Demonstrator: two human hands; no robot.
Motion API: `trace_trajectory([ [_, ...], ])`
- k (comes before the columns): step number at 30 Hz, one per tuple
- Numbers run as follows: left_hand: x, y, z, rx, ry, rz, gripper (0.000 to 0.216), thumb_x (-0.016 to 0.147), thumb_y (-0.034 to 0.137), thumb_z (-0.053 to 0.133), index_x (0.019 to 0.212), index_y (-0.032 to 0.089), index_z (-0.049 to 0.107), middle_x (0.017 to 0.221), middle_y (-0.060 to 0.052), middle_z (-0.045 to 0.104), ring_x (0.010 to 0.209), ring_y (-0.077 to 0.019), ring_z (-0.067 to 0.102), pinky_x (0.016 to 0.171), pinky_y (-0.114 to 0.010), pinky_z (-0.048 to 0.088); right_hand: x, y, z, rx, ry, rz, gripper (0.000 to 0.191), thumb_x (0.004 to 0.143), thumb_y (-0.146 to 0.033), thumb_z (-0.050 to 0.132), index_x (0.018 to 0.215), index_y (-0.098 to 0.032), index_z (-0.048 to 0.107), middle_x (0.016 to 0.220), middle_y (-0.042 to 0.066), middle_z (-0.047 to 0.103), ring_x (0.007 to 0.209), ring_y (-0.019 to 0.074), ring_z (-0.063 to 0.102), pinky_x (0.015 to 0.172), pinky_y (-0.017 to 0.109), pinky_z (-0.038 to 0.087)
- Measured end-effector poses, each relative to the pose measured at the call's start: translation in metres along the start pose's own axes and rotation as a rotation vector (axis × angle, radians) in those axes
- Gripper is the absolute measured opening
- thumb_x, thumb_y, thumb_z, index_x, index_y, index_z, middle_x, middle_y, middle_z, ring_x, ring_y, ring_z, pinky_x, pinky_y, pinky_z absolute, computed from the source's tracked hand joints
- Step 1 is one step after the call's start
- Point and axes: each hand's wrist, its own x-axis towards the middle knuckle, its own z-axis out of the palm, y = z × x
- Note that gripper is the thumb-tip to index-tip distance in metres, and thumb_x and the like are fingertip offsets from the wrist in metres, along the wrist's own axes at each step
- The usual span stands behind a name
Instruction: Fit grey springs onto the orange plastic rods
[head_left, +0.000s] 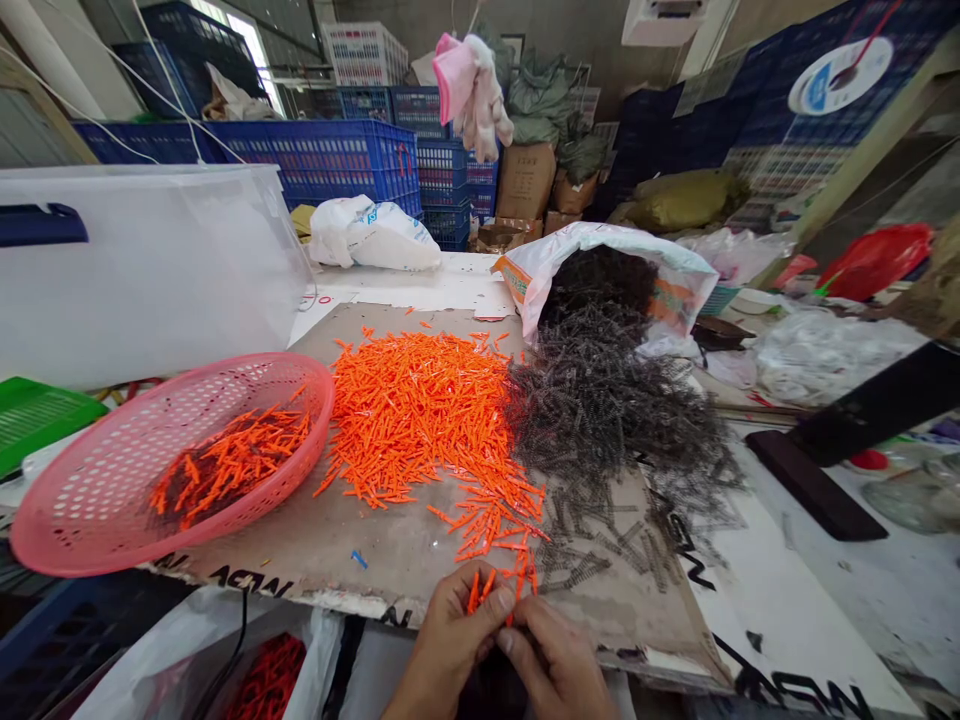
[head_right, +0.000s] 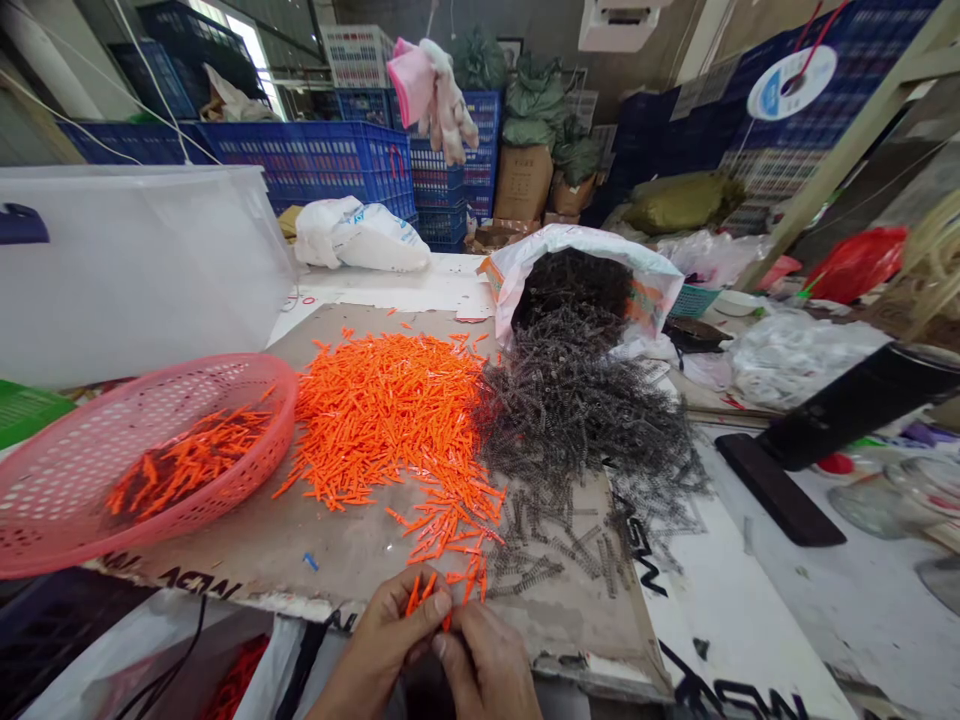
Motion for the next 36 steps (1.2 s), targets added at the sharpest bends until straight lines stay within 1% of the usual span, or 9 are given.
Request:
trace_trajectory([
  [5,0.0007,0.0004,0.0003,0.032,-0.002,-0.002,0.040,0.064,0.048,0.082,0.066,0.015,0.060,0.049,0.007,0.047,0.041,-0.0030,0.024,0.042,-0.018,0.016,0.0003,0.0000,-0.0002,0.007,-0.011,0.018,0.014,0.094,-0.024,0.048,0.082,-0.023,0.056,0.075,-0.001,0.064,0.068,0.0134,0.061,0.062,0.021,0.042],
  [18,0.0018,0.0003,-0.0016,0.103,-0.017,0.029,0.045,0.065,0.055,0.079,0.065,0.016,0.056,0.048,0.008,0.043,0.041,-0.0036,0.024,0.041,-0.019,0.017,-0.0014,0.0050,0.0034,0.037,-0.030,0.043,0.017,0.095,-0.025,0.047,0.082,-0.023,0.058,0.076,0.000,0.065,0.070,0.0140,0.061,0.064,0.022,0.042],
  [23,0.0022,-0.0015,-0.0017,0.094,-0.008,0.020,0.044,0.064,0.054,0.079,0.066,0.016,0.057,0.048,0.008,0.043,0.041,-0.0036,0.024,0.041,-0.019,0.015,-0.0018,0.0047,0.0029,0.038,-0.027,0.038,0.018,0.095,-0.025,0.047,0.081,-0.022,0.057,0.075,0.000,0.064,0.069,0.0139,0.060,0.064,0.022,0.041],
  [29,0.0024,0.0005,-0.0001,0.074,-0.005,0.029,0.044,0.062,0.053,0.081,0.063,0.016,0.058,0.047,0.007,0.047,0.040,-0.0035,0.024,0.041,-0.020,0.016,-0.0008,0.0042,0.0025,0.044,-0.029,0.054,0.018,0.095,-0.027,0.048,0.080,-0.022,0.057,0.073,0.000,0.064,0.067,0.0139,0.060,0.062,0.022,0.041],
  [36,0.0032,0.0011,-0.0007,0.063,-0.028,0.020,0.044,0.063,0.054,0.080,0.064,0.016,0.057,0.047,0.007,0.046,0.040,-0.0033,0.024,0.042,-0.019,0.015,0.0010,0.0015,0.0013,0.031,-0.026,0.062,0.017,0.094,-0.026,0.048,0.081,-0.022,0.059,0.075,-0.001,0.065,0.069,0.0137,0.061,0.064,0.022,0.042],
])
